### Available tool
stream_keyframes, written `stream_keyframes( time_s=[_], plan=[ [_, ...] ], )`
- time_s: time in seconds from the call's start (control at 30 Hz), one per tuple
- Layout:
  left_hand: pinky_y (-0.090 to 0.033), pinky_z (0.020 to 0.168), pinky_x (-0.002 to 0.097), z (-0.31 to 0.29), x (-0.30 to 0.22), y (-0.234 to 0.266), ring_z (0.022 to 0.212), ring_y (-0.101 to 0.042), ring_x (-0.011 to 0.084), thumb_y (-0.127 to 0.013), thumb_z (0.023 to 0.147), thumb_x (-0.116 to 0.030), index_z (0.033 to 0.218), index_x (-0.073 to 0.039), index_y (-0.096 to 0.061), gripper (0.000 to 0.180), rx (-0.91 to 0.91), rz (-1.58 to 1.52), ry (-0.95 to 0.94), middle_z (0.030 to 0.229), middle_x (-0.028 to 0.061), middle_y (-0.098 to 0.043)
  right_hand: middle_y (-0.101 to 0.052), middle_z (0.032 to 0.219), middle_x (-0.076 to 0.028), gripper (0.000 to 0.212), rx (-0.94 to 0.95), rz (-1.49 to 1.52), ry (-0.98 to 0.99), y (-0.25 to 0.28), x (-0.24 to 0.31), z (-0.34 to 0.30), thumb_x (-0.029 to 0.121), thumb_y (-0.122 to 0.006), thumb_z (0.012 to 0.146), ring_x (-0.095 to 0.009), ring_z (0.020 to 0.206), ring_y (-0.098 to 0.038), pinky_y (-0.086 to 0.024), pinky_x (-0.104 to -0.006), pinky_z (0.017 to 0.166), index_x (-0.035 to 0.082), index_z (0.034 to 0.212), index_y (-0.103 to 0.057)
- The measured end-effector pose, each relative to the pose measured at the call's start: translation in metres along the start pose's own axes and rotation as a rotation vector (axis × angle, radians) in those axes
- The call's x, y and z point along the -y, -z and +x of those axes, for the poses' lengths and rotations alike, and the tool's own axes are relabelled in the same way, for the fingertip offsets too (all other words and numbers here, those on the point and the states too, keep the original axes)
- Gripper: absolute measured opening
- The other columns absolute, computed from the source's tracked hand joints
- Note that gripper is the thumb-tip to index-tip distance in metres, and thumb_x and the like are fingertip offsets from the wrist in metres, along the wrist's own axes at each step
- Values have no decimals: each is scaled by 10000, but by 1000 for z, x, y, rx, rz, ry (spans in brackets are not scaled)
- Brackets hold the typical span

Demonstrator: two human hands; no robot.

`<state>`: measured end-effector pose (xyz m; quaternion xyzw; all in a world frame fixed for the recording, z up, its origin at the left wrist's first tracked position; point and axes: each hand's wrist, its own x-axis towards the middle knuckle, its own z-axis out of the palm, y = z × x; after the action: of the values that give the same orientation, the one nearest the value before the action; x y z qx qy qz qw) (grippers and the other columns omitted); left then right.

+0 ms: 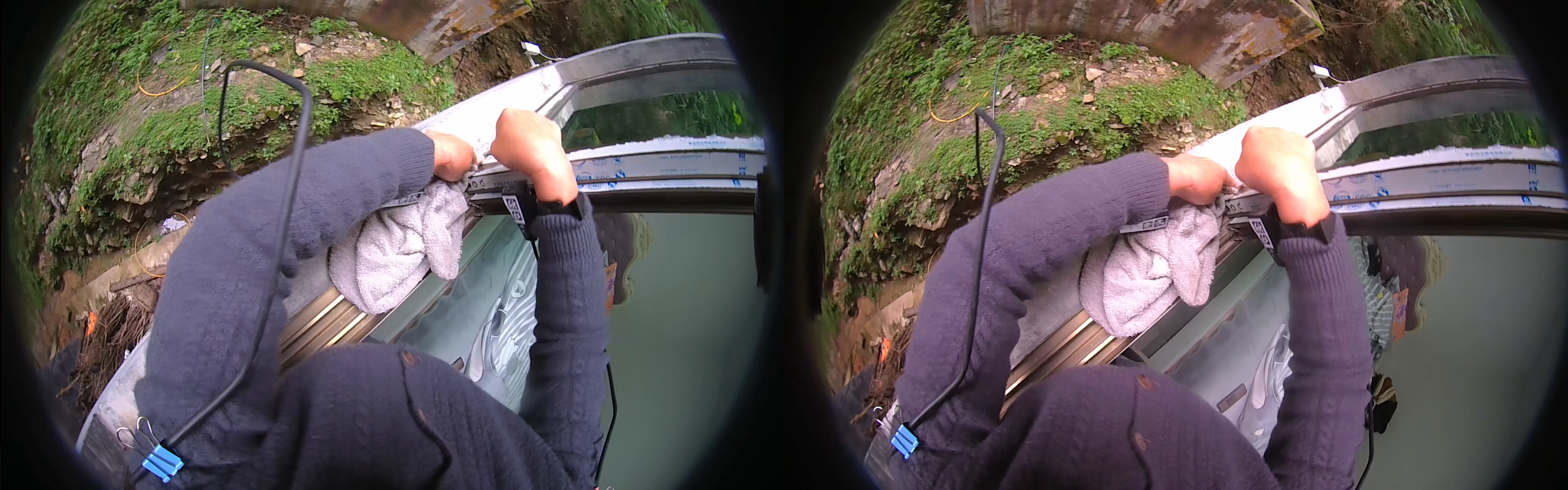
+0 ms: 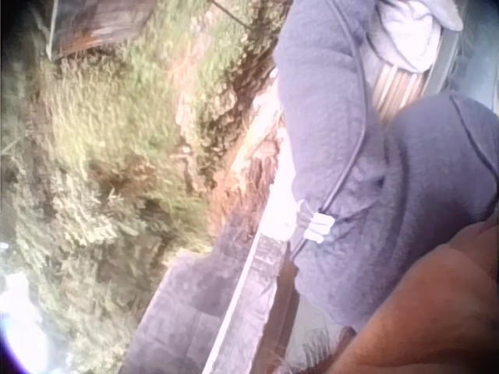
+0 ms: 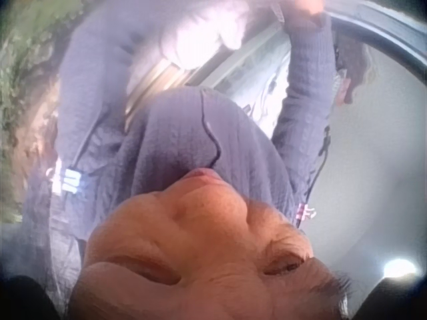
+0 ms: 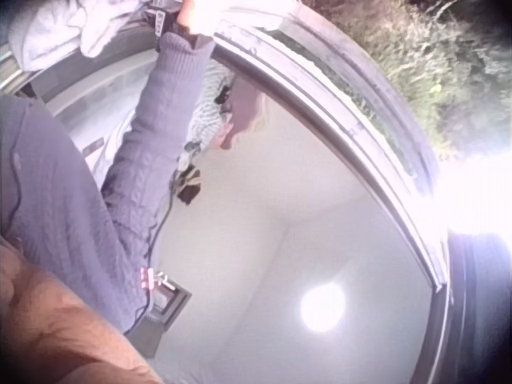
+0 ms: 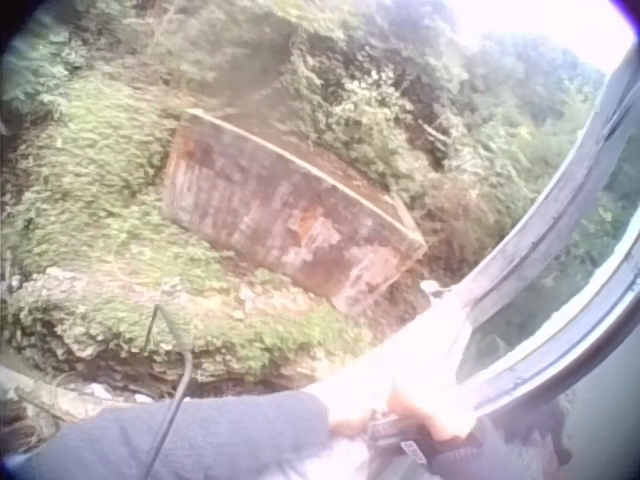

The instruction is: The person opens a large window and uses a screwdriver to adjust screws along the top frame of the window. They repeatedly tighten and loosen screws while holding a cloth against the frame, then close the window at the end.

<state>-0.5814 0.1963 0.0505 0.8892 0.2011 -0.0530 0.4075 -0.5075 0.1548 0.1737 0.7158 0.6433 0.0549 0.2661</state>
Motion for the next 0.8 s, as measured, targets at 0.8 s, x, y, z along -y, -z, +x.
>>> stream_keyframes(
  time_s=[0.8],
  plan=[
    [-474,961,398,8,11,-5,1174,-605,317,-596,881,-217,1229,-115,-666,369,-34,-65,-15,1220,171,-660,-725,892,-188,229,74,-86,-1,-32,18,14,183,-614,752,-331,867,-717,-559,-419,767,51,865,-762]
  ],
)
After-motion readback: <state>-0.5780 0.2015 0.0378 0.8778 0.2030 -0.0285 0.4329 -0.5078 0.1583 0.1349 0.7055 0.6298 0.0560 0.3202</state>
